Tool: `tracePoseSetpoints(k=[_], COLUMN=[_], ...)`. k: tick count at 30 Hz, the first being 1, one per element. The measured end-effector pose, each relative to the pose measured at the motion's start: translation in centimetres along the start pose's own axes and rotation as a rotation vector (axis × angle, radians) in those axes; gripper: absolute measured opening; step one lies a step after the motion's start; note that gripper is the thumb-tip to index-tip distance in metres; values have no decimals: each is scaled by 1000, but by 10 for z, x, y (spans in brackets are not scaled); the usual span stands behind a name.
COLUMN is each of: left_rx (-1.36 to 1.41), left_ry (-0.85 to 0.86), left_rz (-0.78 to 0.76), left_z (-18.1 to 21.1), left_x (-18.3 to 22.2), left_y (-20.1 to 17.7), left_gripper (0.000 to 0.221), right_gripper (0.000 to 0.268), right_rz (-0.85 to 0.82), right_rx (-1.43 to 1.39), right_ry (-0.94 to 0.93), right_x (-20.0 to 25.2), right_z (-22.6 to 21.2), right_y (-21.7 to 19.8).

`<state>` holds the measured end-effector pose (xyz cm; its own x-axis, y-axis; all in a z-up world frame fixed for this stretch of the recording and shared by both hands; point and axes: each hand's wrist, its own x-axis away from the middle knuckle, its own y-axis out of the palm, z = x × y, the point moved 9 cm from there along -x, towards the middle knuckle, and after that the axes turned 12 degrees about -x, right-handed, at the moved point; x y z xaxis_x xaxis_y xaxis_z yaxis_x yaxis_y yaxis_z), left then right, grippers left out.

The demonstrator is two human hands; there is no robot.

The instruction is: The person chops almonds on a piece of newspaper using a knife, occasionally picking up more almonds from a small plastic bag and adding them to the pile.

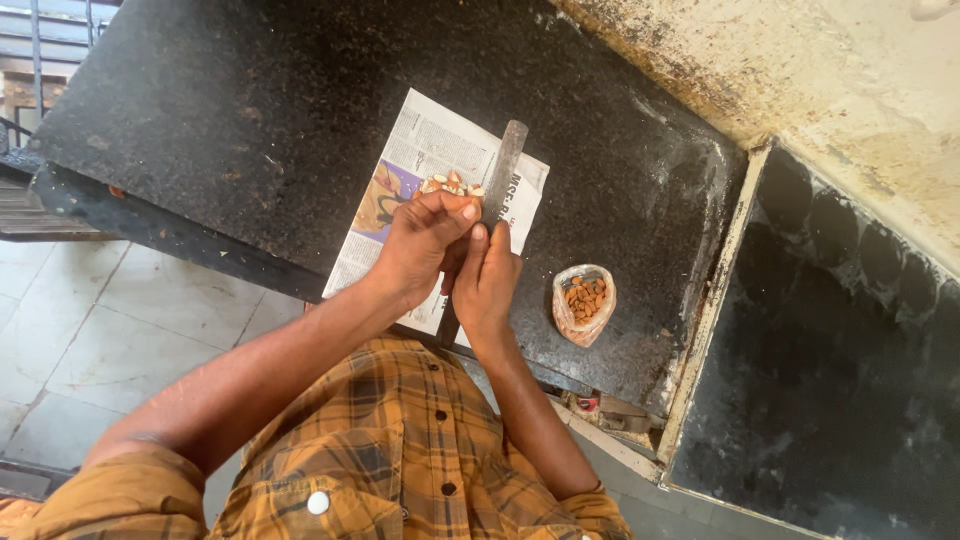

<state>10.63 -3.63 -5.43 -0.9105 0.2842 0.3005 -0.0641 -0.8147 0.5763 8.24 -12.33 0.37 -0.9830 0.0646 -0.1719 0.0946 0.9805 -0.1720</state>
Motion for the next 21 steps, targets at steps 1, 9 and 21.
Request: tracePoseSetpoints(k=[1,9,21], left_rx=[6,26,-98], left_ry=[4,-77,59], left_rz=[-16,-145,147], left_z=[0,-7,1], left_x=[-1,-14,-4], left_y=[-1,-4,-8], left_gripper=[16,17,11], right_gripper=[31,31,28], right_rz=[-1,-74,10], right_rx=[-1,-54,37], right_ry=[9,103,159], right_x=[0,0,-4], right_z=[1,7,11], right_y=[0,-2,-2])
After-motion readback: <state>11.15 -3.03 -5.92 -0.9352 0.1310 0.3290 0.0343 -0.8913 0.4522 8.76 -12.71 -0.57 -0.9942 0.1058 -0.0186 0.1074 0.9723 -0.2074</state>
